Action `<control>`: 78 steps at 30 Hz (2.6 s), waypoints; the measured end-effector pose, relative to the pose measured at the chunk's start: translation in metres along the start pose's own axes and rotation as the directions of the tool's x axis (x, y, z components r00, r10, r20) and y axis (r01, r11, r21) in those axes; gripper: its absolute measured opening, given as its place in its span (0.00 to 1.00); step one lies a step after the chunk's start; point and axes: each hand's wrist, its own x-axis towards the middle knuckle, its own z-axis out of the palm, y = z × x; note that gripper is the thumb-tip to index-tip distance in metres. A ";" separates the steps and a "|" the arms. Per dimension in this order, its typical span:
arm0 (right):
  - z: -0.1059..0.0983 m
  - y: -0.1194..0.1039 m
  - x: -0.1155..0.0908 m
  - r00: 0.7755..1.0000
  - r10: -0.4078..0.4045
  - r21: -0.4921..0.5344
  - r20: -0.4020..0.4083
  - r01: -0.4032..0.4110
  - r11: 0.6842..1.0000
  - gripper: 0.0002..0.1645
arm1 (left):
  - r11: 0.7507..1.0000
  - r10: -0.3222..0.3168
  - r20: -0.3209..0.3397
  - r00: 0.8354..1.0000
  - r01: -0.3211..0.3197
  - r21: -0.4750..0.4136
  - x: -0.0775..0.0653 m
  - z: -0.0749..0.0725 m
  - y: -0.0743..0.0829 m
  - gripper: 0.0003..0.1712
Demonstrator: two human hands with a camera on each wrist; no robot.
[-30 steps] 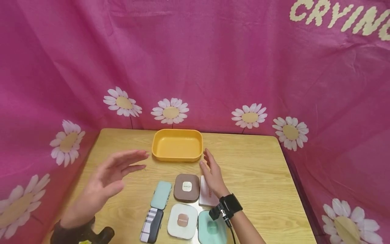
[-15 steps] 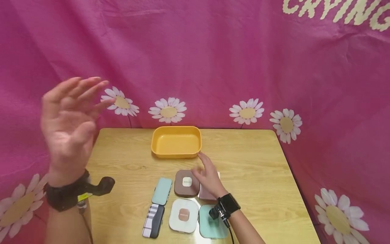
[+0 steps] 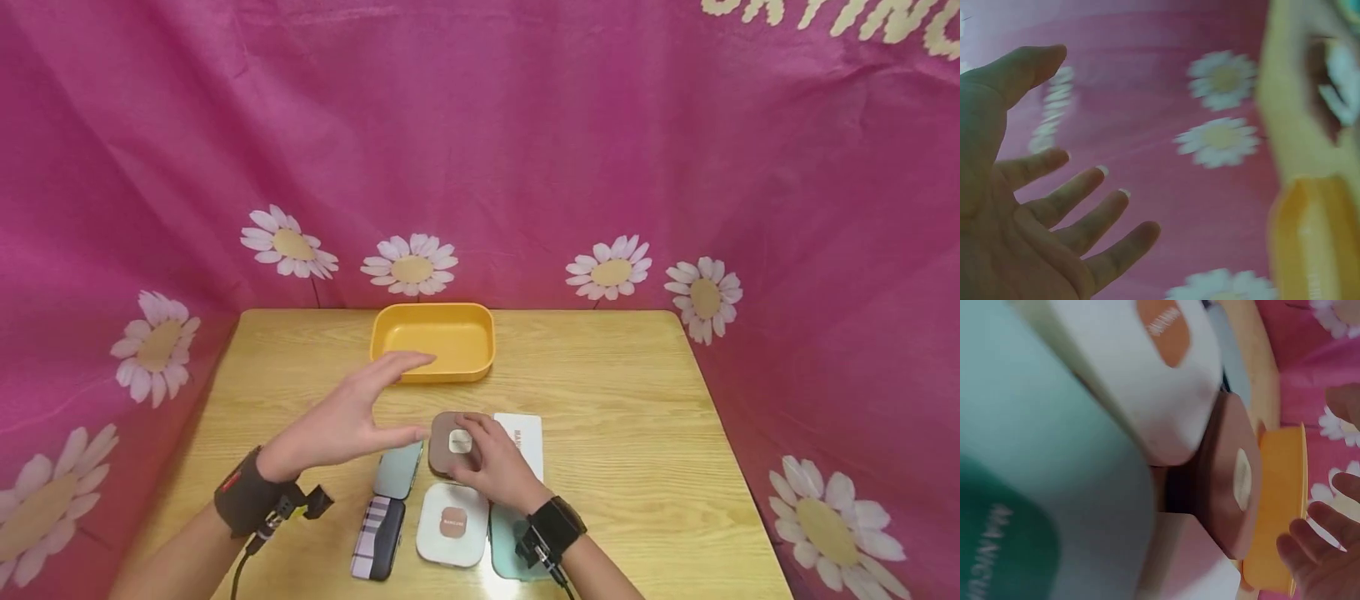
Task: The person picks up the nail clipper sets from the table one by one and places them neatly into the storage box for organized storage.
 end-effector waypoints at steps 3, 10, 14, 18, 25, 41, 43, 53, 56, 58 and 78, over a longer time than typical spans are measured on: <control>0.001 -0.002 -0.009 0.999 -0.027 -0.044 0.036 0.028 0.999 0.46 | 0.996 -0.063 0.092 0.994 0.057 0.071 -0.008 0.022 -0.012 0.48; -0.001 -0.002 -0.024 0.997 -0.044 -0.125 0.063 0.052 0.991 0.49 | 0.985 -0.065 0.224 0.972 0.027 0.171 -0.022 0.064 -0.035 0.54; 0.000 -0.001 -0.033 0.994 -0.067 -0.174 0.091 0.082 0.981 0.51 | 0.974 -0.061 0.250 0.966 0.002 0.227 -0.029 0.088 -0.047 0.57; 0.006 -0.001 -0.042 0.993 -0.063 -0.189 0.098 0.081 0.979 0.52 | 0.963 -0.067 0.289 0.955 -0.014 0.269 -0.038 0.110 -0.059 0.60; 0.021 0.000 -0.052 0.990 -0.121 -0.250 0.072 0.136 0.959 0.53 | 0.943 -0.029 0.323 0.946 -0.081 0.322 -0.054 0.140 -0.077 0.64; 0.034 0.000 -0.065 0.991 -0.123 -0.349 0.050 0.133 0.928 0.60 | 0.919 -0.039 0.252 0.967 -0.064 0.389 -0.084 0.185 -0.100 0.71; 0.034 0.000 -0.066 0.992 -0.112 -0.355 0.051 0.123 0.927 0.60 | 0.916 -0.034 0.239 0.970 -0.066 0.395 -0.086 0.190 -0.101 0.70; 0.037 0.004 -0.072 0.991 -0.071 -0.356 0.114 0.108 0.928 0.63 | 0.912 -0.099 0.243 0.965 -0.010 0.410 -0.084 0.202 -0.103 0.71; 0.038 0.004 -0.073 0.985 -0.071 -0.381 0.156 0.126 0.916 0.71 | 0.909 -0.114 0.257 0.960 -0.003 0.417 -0.083 0.203 -0.103 0.71; 0.040 0.004 -0.074 0.981 -0.076 -0.398 0.178 0.143 0.906 0.75 | 0.905 -0.114 0.258 0.959 -0.007 0.426 -0.082 0.204 -0.103 0.71; 0.045 -0.004 -0.065 0.986 0.024 -0.299 0.167 0.028 0.954 0.77 | 0.915 -0.004 0.134 0.991 -0.050 0.401 -0.072 0.192 -0.098 0.65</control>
